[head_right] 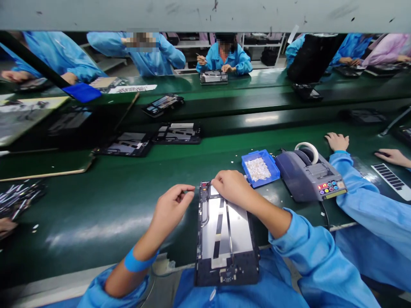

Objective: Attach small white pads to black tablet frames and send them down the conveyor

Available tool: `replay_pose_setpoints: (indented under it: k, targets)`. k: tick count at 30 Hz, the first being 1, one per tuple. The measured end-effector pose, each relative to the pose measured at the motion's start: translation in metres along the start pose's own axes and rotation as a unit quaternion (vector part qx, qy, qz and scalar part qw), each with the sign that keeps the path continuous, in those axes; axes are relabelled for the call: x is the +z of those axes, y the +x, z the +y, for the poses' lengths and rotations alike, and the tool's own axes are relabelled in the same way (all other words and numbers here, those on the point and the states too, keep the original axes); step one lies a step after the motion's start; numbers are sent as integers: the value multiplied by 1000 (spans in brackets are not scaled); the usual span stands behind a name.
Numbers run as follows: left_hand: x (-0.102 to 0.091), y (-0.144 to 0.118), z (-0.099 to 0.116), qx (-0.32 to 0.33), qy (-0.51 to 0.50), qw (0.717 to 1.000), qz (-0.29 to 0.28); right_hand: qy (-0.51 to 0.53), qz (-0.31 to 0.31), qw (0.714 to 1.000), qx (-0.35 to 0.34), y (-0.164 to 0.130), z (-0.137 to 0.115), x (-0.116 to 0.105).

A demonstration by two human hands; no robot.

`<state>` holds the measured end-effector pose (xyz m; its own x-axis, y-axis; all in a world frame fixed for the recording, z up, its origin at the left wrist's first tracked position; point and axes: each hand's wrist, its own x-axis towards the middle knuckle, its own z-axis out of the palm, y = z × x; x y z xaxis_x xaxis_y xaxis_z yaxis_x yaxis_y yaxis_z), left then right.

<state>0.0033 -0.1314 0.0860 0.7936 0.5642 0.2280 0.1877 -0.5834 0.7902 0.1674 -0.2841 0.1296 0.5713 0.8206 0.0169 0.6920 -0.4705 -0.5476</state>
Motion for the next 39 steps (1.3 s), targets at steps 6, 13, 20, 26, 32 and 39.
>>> replay_pose_setpoints:
  k: [6, 13, 20, 26, 32, 39]
  targets:
    - [0, 7, -15, 139, 126, 982, -34, -64, -53, 996, 31, 30, -8, 13]
    - [6, 3, -22, 207, 187, 960, -35, -97, -45, 994, 29, 29, -14, 18]
    - [6, 6, -20, 258, 314, 912, -53, -116, -54, 991, 41, 31, -12, 19]
    - [-2, 12, -12, 261, 319, 904, -108, -119, -62, 991, 7, 32, -7, 19]
    - [-11, 29, -13, 274, 287, 903, -163, -62, 0, 994, -90, 9, 12, 25]
    - [-8, 35, -17, 151, 87, 974, -144, -220, -12, 945, -243, -10, 25, 36]
